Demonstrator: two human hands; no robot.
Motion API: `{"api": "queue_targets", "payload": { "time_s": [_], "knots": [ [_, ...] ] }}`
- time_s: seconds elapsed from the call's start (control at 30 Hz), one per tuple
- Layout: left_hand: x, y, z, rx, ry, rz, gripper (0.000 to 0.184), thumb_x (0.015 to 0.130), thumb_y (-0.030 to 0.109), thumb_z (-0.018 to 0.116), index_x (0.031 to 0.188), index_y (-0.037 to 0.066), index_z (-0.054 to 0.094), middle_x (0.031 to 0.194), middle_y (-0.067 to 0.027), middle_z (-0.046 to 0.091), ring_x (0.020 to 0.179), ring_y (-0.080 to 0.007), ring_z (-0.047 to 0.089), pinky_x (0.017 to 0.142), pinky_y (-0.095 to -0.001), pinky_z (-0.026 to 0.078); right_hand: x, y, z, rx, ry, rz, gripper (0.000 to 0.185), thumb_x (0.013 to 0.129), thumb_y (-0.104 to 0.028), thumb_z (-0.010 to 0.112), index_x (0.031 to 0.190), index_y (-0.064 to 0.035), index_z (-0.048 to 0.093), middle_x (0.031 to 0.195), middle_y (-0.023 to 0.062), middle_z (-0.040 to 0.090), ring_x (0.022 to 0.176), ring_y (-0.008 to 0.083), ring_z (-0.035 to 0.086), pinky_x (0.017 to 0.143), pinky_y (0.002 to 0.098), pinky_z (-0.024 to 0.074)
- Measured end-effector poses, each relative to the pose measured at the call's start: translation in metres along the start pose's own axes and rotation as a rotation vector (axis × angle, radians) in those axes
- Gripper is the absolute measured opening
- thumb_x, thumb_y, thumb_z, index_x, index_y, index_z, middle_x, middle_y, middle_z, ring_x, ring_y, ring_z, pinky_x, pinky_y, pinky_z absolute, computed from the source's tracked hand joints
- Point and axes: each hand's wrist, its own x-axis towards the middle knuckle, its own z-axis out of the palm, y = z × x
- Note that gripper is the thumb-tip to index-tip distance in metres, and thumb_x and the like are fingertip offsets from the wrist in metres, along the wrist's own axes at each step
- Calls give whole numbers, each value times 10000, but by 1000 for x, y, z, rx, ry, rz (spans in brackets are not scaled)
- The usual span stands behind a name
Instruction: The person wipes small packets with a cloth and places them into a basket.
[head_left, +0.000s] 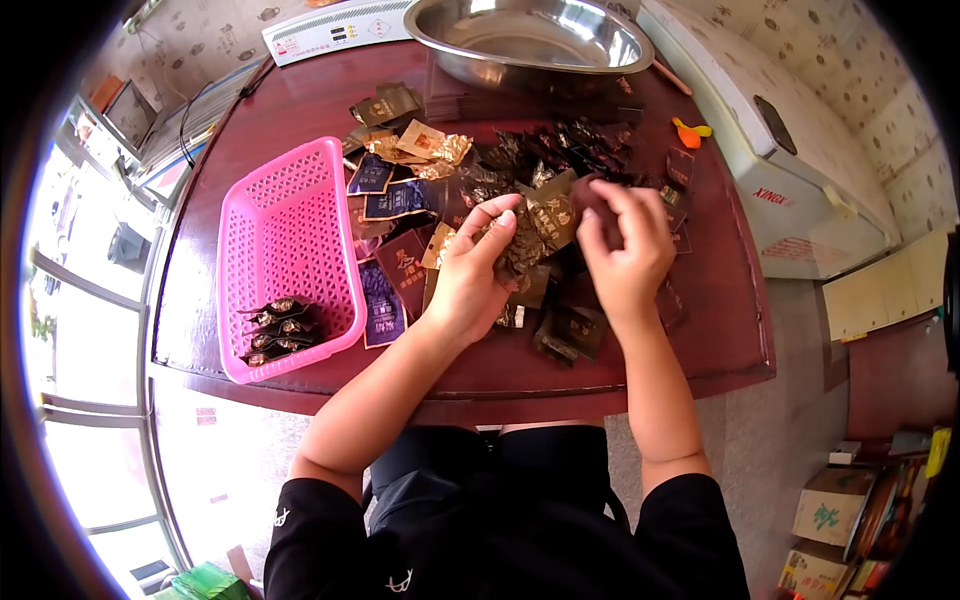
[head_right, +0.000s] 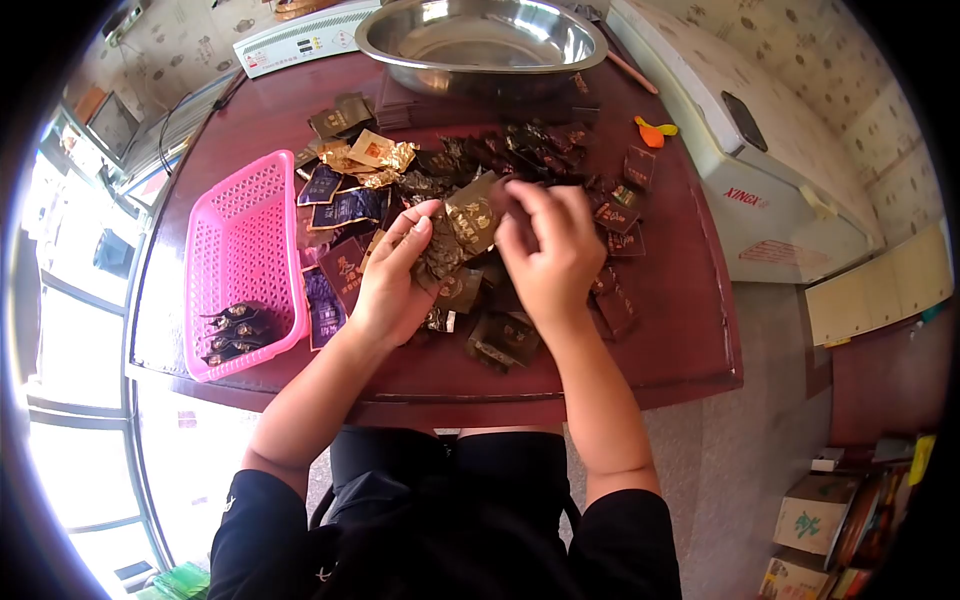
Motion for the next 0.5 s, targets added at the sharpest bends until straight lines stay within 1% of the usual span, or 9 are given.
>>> {"api": "queue_targets", "payload": {
  "time_s": [0.1, 0.13, 0.17, 0.2, 0.23, 0.27, 0.3, 0.43, 0.5],
  "knots": [
    [3, 0, -7, -111, 25, 61, 213, 991, 100, 573, 1199, 131, 541, 1094, -53, 670, 1065, -198, 656, 873, -367, 561, -2, 12, 6, 317, 127, 185, 196, 832, -47, 690, 1011, 2, 628, 928, 99, 620, 839, 231, 610, 742, 333, 490],
    [3, 2, -7, -139, 65, 44, 210, 982, 78, 570, 1189, 106, 553, 1190, -50, 628, 1158, -214, 612, 969, -407, 530, -7, 7, 4, 323, 116, 75, 203, 823, -64, 703, 1001, -5, 626, 929, 104, 621, 825, 232, 609, 732, 337, 492],
    [4, 4, -6, -141, 64, 50, 210, 982, 78, 570, 1189, 106, 553, 1190, -50, 628, 1158, -214, 612, 969, -407, 530, -11, 0, 3, 331, 103, -34, 212, 814, -81, 716, 992, -12, 623, 930, 109, 622, 811, 234, 608, 722, 341, 495],
    [4, 6, -2, -211, 99, 64, 205, 986, 70, 560, 1187, 107, 562, 1185, -37, 625, 1186, -214, 595, 992, -410, 522, -13, -4, 5, 413, 73, -222, 264, 779, -100, 741, 1008, -49, 622, 927, 113, 631, 758, 245, 618, 665, 347, 508],
    [4, 8, 0, -282, 136, 77, 202, 989, 62, 549, 1185, 108, 571, 1179, -24, 623, 1214, -214, 579, 1015, -412, 514, -13, -16, 0, 332, -30, -341, 351, 746, -131, 784, 1055, -93, 622, 926, 109, 640, 704, 249, 629, 595, 346, 515],
    [2, 9, -4, -287, 99, 48, 225, 995, 55, 536, 1209, 114, 568, 1176, -15, 618, 1251, -218, 552, 1051, -424, 496, -17, -17, 0, 344, -82, -389, 369, 758, -146, 794, 1063, -94, 593, 924, 132, 629, 726, 255, 625, 618, 343, 516],
    [4, 7, -5, -289, 112, 52, 250, 993, 58, 542, 1233, 124, 561, 1175, -23, 619, 1238, -218, 561, 1054, -418, 494, -21, -17, 1, 356, -134, -436, 391, 770, -162, 804, 1071, -95, 563, 923, 154, 619, 749, 260, 621, 641, 340, 516],
    [0, 5, -7, -257, -61, -49, 221, 1022, 130, 508, 1232, 109, 577, 1182, -40, 624, 1170, -200, 591, 1017, -373, 507, -23, -16, 4, 418, -81, -317, 427, 773, -110, 803, 1089, -78, 518, 956, 181, 616, 795, 280, 621, 694, 349, 513],
    [-5, -6, -2, -40, -20, -62, 246, 1032, 195, 504, 1227, 70, 588, 1195, -74, 632, 1083, -171, 615, 969, -329, 505, -21, -19, 12, 365, 11, -310, 430, 726, -98, 823, 1073, -91, 569, 940, 149, 635, 730, 280, 660, 610, 342, 533]
  ]
}}
